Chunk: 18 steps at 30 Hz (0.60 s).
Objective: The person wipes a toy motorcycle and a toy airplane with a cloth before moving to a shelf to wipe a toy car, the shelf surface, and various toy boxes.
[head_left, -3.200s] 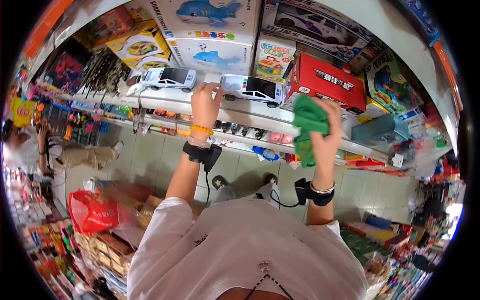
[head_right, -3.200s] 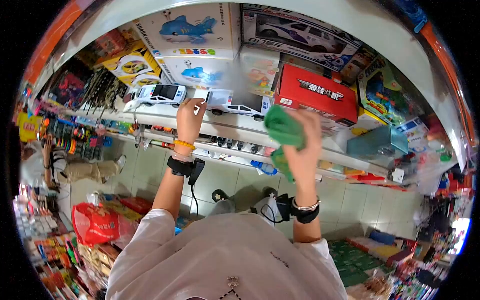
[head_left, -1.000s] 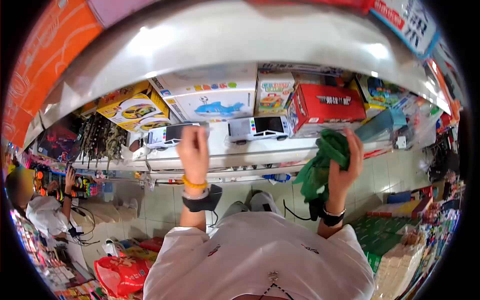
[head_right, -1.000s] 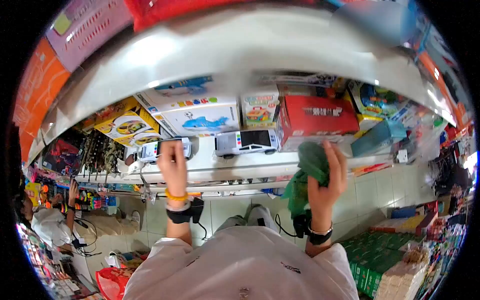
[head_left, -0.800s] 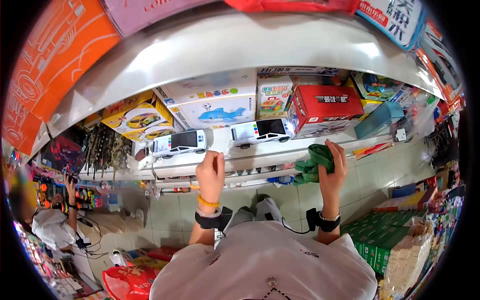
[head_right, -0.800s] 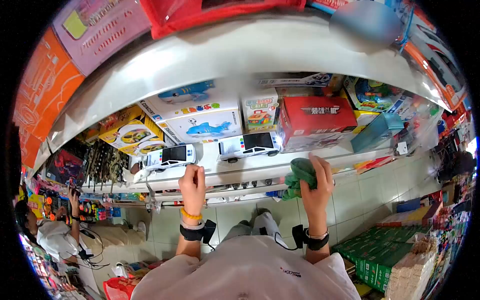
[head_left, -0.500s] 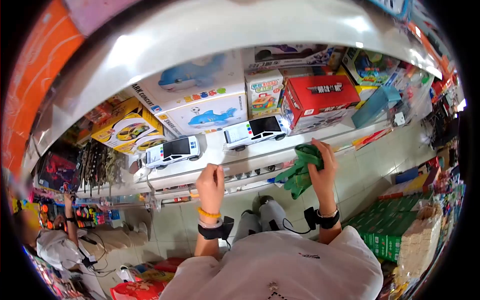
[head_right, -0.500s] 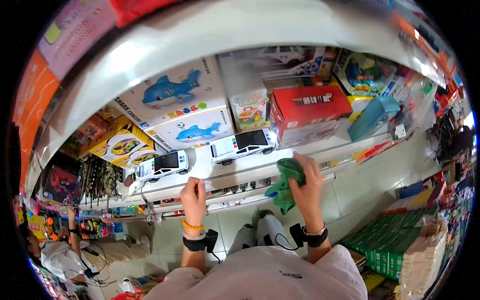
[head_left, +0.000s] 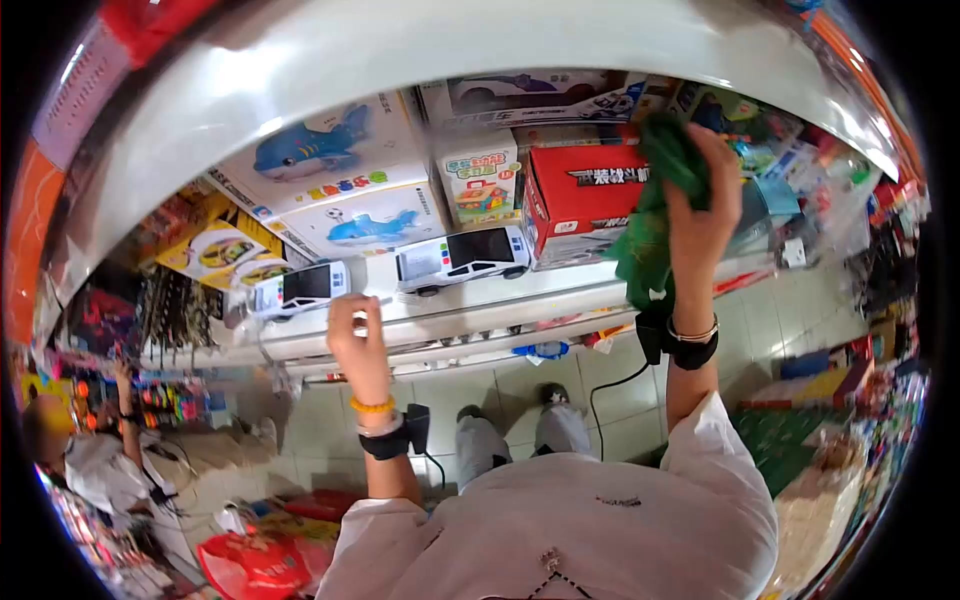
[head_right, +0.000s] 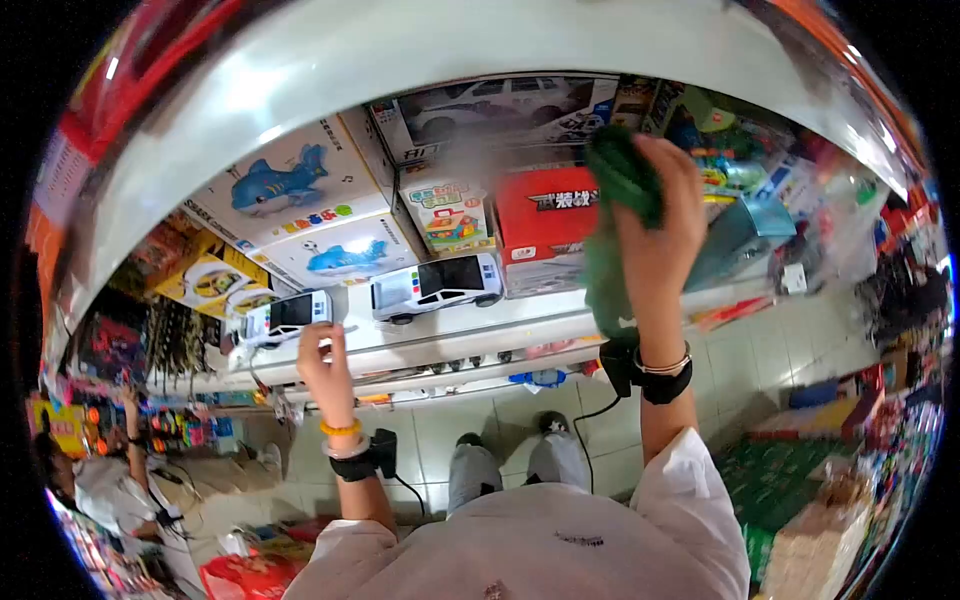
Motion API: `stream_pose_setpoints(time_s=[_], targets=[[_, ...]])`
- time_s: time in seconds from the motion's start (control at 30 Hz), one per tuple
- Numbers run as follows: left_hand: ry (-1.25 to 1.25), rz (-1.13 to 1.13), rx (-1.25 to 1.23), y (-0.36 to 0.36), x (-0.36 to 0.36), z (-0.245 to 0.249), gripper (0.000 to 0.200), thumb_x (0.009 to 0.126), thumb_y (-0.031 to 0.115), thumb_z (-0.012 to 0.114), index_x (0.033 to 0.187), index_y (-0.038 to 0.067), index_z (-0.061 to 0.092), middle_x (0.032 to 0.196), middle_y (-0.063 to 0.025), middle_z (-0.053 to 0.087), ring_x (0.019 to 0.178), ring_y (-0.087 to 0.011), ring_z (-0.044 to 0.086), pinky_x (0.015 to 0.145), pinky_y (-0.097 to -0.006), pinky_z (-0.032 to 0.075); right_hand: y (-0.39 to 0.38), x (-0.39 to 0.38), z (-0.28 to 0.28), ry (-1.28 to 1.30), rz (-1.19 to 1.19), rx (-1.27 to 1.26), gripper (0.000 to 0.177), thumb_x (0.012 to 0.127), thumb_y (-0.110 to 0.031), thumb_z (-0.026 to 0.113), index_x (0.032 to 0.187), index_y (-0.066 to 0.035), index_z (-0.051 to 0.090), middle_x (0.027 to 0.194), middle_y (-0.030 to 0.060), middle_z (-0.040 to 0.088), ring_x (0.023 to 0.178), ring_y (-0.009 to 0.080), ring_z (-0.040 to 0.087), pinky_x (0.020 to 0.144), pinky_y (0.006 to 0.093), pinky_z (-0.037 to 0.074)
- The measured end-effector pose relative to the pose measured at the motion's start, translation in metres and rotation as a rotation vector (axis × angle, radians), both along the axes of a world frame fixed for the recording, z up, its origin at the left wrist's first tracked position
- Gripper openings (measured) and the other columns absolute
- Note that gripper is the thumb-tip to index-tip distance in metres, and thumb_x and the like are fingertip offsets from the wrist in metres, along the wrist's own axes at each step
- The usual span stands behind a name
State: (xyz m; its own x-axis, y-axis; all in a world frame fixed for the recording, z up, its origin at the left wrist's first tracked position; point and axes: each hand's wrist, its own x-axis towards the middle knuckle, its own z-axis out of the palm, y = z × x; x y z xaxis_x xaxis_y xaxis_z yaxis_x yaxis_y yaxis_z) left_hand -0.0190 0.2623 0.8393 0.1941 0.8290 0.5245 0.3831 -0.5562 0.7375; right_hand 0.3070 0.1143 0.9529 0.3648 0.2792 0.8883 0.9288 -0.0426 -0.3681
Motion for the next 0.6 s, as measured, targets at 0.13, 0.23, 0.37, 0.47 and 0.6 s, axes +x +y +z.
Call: stream_pose_setpoints(time_s=[0.13, 0.23, 0.37, 0.47, 0.6], targets=[[-0.091, -0.113, -0.122, -0.056, 0.064, -0.024, 0.008, 0.088, 0.004, 0.061, 0.083, -0.001, 0.058, 0.089, -0.0092, 0.062, 0.079, -0.0182, 0.059, 0.064, -0.0286, 0.048, 0.012, 0.023, -0.039, 0.021, 0.119, -0.553, 0.047, 0.078, -0.017, 0.069, 0.123, -0.012, 0.058, 0.134, 0.0141, 0.049, 0.114, 0.0345, 0.053, 0.095, 0.0416, 0.044], [-0.080, -0.129, -0.068, -0.076, 0.109, 0.001, 0.009, 0.082, 0.002, 0.065, 0.080, 0.000, 0.057, 0.092, -0.0115, 0.062, 0.084, -0.0255, 0.058, 0.070, -0.0333, 0.047, 0.005, 0.029, -0.042, -0.136, 0.206, -0.565, 0.046, 0.080, -0.019, 0.068, 0.125, -0.012, 0.057, 0.136, 0.0142, 0.047, 0.117, 0.0357, 0.051, 0.097, 0.0443, 0.041], [-0.055, -0.085, 0.070, -0.093, 0.157, 0.039, 0.012, 0.078, 0.001, 0.068, 0.078, 0.000, 0.057, 0.095, -0.0122, 0.061, 0.090, -0.0301, 0.056, 0.077, -0.0374, 0.046, 0.001, 0.035, -0.043, -0.164, 0.263, -0.550, 0.047, 0.079, -0.020, 0.069, 0.124, -0.011, 0.057, 0.138, 0.0155, 0.045, 0.119, 0.0368, 0.049, 0.096, 0.0454, 0.042], [-0.103, -0.093, 0.072, -0.114, 0.189, 0.024, 0.013, 0.076, 0.003, 0.070, 0.077, 0.001, 0.057, 0.099, -0.0113, 0.061, 0.092, -0.0304, 0.055, 0.080, -0.0383, 0.044, 0.005, 0.042, -0.048, -0.205, 0.264, -0.507, 0.046, 0.079, -0.021, 0.070, 0.122, -0.010, 0.058, 0.134, 0.0155, 0.049, 0.117, 0.0361, 0.051, 0.095, 0.0453, 0.043], [-0.087, -0.004, 0.041, -0.148, 0.191, -0.003, 0.012, 0.075, 0.005, 0.071, 0.076, 0.003, 0.059, 0.098, -0.0096, 0.059, 0.093, -0.0290, 0.053, 0.081, -0.0386, 0.043, 0.003, 0.040, -0.057, -0.205, 0.257, -0.464, 0.043, 0.077, -0.019, 0.070, 0.118, -0.010, 0.060, 0.130, 0.0140, 0.053, 0.116, 0.0336, 0.053, 0.094, 0.0441, 0.043]])
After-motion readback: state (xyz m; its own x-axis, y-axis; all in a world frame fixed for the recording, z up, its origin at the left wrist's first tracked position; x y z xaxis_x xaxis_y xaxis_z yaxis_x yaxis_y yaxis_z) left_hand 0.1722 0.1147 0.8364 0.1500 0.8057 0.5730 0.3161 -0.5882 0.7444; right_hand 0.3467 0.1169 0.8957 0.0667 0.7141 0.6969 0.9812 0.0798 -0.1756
